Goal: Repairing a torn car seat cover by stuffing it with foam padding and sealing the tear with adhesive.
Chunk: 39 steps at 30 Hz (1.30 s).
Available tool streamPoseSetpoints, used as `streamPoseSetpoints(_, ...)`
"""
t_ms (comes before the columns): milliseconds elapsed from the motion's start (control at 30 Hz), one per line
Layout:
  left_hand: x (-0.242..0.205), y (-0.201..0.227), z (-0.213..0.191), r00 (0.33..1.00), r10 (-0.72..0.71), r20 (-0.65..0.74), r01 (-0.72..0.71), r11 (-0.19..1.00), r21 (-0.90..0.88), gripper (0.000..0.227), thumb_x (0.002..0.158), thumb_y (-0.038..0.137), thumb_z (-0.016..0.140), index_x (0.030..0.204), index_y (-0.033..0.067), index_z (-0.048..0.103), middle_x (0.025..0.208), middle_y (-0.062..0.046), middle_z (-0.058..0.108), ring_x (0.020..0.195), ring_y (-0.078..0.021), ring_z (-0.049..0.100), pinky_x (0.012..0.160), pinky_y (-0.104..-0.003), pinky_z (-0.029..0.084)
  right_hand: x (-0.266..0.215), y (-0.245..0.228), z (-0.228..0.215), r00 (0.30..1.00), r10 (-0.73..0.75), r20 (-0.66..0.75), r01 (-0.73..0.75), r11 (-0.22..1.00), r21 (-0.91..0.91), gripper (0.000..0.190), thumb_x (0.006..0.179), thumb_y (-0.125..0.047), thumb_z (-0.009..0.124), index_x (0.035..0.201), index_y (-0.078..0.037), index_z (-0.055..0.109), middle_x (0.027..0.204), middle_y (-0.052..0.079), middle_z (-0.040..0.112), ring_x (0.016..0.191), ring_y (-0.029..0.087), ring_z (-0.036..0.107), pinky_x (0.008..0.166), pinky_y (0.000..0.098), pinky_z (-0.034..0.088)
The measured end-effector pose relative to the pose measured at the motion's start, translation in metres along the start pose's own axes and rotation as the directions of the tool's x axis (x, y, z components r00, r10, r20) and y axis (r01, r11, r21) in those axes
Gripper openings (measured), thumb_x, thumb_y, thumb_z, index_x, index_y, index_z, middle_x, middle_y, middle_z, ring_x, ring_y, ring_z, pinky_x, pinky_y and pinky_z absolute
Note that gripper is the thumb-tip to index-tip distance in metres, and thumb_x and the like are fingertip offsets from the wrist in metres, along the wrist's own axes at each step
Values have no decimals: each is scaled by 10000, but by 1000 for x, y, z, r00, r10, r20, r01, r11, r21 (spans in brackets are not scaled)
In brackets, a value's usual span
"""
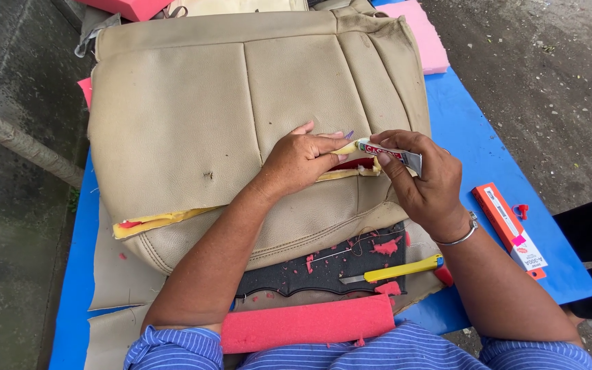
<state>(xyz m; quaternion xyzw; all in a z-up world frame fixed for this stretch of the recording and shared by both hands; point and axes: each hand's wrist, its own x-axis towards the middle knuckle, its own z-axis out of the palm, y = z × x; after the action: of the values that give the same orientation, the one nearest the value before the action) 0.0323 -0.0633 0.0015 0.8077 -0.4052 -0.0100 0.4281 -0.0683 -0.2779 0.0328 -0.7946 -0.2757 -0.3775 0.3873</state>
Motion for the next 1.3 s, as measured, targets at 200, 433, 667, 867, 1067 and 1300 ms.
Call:
streamPoseSetpoints(200,0,1,0,1000,-13,11,12,1000,21,311,1008,297,646,1286,168,703,1292,-83,713,1323,-235,594,1243,-554,171,-1,4,-3,999,44,-4,-44,999,-12,111,1030,-57,705,1071,21,639,1019,205,758,911,402,756,828,441,565)
streamPoseSetpoints(433,0,-7,-2,999,-52,0,52,999,6,297,1022,311,613,1242,147,726,1244,-92,736,1303,-239,611,1236,-569,188,-5,-2,-2,999,44,-32,-45,998,-35,114,1030,-73,715,1078,6,648,1017,186,765,905,372,759,837,425,568)
streamPoseSetpoints(667,2,1,-6,997,-82,-14,82,996,33,311,1014,318,607,1225,129,734,1249,-107,721,1273,-252,621,1241,-540,206,-3,-18,2,995,-64,-81,64,998,-4,93,1020,-53,683,1045,15,624,992,195,763,849,359,755,799,407,567)
streamPoseSetpoints(867,1,-3,-3,998,-68,-9,68,997,47,313,1010,315,613,1223,119,733,1244,-116,725,1276,-256,623,1237,-548,207,-2,-14,14,998,-54,-42,54,999,2,86,1008,-35,685,1038,29,635,986,221,756,856,416,757,763,454,576)
streamPoseSetpoints(1067,2,-3,-1,999,-51,12,50,997,53,313,1003,349,621,1215,151,739,1252,-77,728,1291,-220,616,1244,-542,192,-5,2,10,999,-45,-24,44,998,-32,92,1023,-62,694,1052,11,647,1016,194,756,890,405,755,791,445,573)
streamPoseSetpoints(1300,0,-3,-5,997,-72,-9,72,997,7,308,993,304,634,1216,117,737,1260,-111,719,1286,-253,616,1242,-541,203,-4,0,-4,993,67,-93,-63,997,40,88,1032,-38,689,1048,32,638,984,216,755,780,286,740,732,376,569)
